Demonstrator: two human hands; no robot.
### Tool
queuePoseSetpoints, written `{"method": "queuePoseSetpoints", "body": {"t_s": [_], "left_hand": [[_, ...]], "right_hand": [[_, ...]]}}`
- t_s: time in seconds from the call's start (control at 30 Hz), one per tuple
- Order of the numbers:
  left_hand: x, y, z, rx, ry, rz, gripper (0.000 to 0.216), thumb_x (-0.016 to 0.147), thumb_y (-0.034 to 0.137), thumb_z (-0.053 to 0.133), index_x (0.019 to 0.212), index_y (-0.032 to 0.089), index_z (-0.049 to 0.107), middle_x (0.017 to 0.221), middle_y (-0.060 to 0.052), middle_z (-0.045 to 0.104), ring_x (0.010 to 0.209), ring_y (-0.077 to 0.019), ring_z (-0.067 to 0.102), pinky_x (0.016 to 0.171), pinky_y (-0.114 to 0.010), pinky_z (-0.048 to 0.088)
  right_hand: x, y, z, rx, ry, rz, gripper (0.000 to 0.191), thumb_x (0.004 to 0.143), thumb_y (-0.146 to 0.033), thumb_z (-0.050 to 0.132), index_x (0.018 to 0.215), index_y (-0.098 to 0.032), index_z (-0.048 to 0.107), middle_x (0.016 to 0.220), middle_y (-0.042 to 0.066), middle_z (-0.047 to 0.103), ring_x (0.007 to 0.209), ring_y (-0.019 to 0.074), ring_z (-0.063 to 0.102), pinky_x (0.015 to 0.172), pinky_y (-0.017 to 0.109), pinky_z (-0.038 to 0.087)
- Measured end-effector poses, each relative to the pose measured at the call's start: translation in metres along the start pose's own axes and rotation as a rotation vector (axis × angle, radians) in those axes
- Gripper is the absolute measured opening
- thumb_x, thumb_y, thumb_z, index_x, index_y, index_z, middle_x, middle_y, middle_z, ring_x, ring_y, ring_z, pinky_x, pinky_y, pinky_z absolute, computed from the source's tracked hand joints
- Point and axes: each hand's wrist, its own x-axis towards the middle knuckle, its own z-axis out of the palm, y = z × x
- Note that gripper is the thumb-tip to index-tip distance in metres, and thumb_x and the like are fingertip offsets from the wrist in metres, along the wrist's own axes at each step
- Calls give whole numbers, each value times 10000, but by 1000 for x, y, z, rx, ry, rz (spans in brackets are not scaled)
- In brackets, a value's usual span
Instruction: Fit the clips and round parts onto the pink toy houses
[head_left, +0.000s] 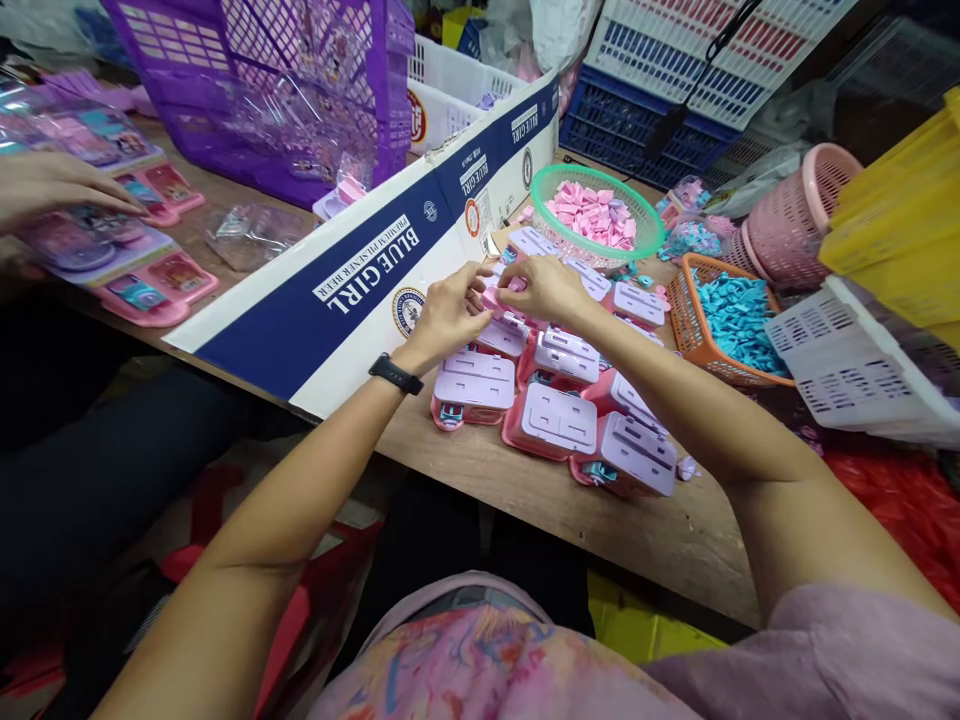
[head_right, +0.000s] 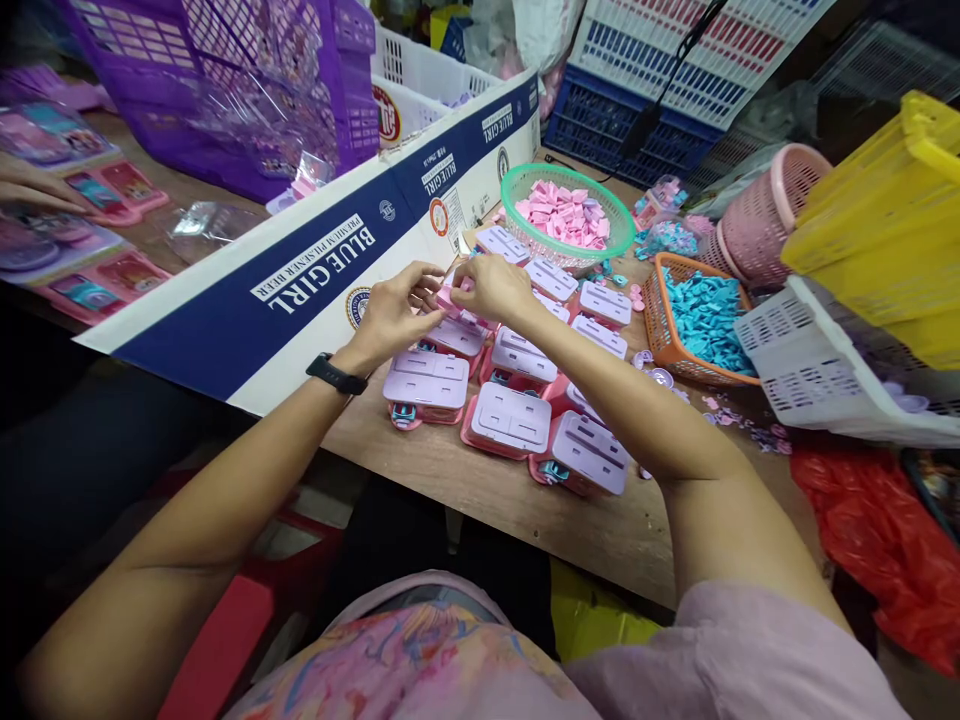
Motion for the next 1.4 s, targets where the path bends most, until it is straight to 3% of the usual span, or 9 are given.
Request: {"method": "queuePoseSetpoints", "body": {"t_s": [0.13, 0.27, 0.5, 0.87, 1.07, 1.4], "left_hand": [[7, -11, -4, -35, 83, -139, 181, 847, 243, 649, 996, 160, 710, 868, -45, 740, 792, -163, 671, 726, -287, 495], [12, -23, 2, -136, 18, -230, 218, 848, 368, 682, 790, 159, 701, 803, -50, 729, 769, -172, 651, 743, -299, 473], [12, -25, 8, -471, -26, -372, 183, 766, 318, 750, 774, 154, 671, 762, -15, 673, 723, -138, 593, 683, -258, 445], [10, -25, 11, -488, -5, -460, 315, 695, 412, 840, 732, 166, 647, 716, -8, 658, 680, -136, 561, 648, -261, 429], [6, -26, 11, -598, 24, -456, 453, 594, 500, 906, 752, 159, 654, 771, -16, 666, 701, -141, 581, 650, -270, 438], [9, -18, 11, -564, 37, -492, 356, 683, 418, 902, 700, 165, 652, 661, 4, 631, 642, -119, 539, 647, -269, 436]], "right_hand": [[5, 0, -1, -58, -6, -27, 273, 856, -344, 638, 1048, -258, 811, 1073, 72, 761, 980, 272, 663, 767, 328, 475], [6, -7, 1, -134, 8, -39, 293, 887, -362, 605, 1080, -268, 805, 1025, 79, 758, 953, 278, 673, 768, 338, 460], [9, -16, -8, -282, -44, -103, 279, 890, -349, 611, 1038, -227, 814, 953, 112, 747, 922, 284, 679, 744, 332, 421], [23, -12, -19, -314, -198, -219, 301, 888, -367, 653, 1106, -235, 812, 991, 101, 753, 915, 252, 669, 710, 309, 397], [24, -15, -22, -357, -199, -263, 282, 898, -343, 646, 1094, -234, 816, 1026, 98, 765, 937, 255, 672, 695, 309, 390], [54, -1, -18, -347, -247, -326, 321, 840, -421, 750, 1102, -250, 822, 996, 48, 759, 1029, 273, 646, 821, 339, 422]]}}
